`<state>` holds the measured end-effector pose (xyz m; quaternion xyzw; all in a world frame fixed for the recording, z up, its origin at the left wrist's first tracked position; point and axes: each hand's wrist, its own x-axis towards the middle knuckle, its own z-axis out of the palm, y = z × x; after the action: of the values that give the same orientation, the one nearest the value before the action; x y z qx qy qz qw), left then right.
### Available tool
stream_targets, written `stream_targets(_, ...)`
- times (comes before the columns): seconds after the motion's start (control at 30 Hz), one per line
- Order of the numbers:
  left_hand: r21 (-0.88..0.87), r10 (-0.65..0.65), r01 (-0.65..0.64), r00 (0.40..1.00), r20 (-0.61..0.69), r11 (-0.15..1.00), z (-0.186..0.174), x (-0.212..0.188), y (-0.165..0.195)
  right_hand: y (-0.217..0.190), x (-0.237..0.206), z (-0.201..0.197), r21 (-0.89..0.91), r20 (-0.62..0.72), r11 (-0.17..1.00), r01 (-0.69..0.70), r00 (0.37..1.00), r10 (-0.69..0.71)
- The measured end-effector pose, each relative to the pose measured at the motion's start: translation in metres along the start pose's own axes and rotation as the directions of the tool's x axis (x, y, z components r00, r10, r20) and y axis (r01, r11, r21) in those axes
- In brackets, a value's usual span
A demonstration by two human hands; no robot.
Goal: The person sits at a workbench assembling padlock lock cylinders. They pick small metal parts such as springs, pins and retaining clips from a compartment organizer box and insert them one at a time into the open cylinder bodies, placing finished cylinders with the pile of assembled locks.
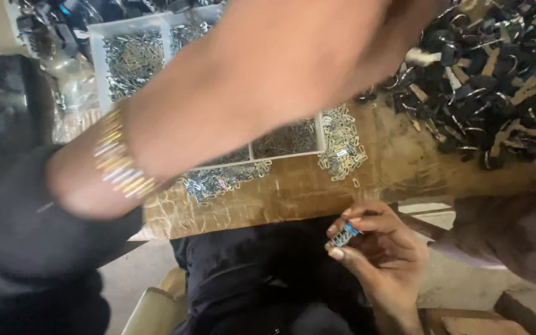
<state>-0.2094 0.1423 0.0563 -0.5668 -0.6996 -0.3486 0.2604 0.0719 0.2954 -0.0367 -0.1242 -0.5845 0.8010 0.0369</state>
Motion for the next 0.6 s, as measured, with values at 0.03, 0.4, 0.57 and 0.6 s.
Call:
stream_targets(0.03, -0.027, -0.034, 0.034, 0.999, 0.023, 0.999, -0.022, -0.004, 0.014, -0.004, 0.001, 0.001, 0.009, -0.01, 1.0, 0.023, 1.0, -0.022)
stream_targets(0.4, -0.128, -0.456, 0.612, 0.696, 0.554, 0.78, -0.081, -0.099, 0.136, -0.005, 0.008, -0.051, -0.017, -0.21, 0.976, 0.216, 0.954, -0.215)
stream_targets(0.57, -0.416, -0.522, 0.585, 0.81, 0.267, 0.696, 0.016, -0.076, 0.142, -0.039, 0.022, -0.064, -0.087, -0.157, 0.932, 0.351, 0.919, -0.36)
stream_targets(0.6, -0.34, -0.538, 0.585, 0.811, 0.231, 0.736, 0.028, -0.072, 0.141, -0.038, 0.029, -0.063, -0.076, -0.156, 0.923, 0.378, 0.909, -0.386)
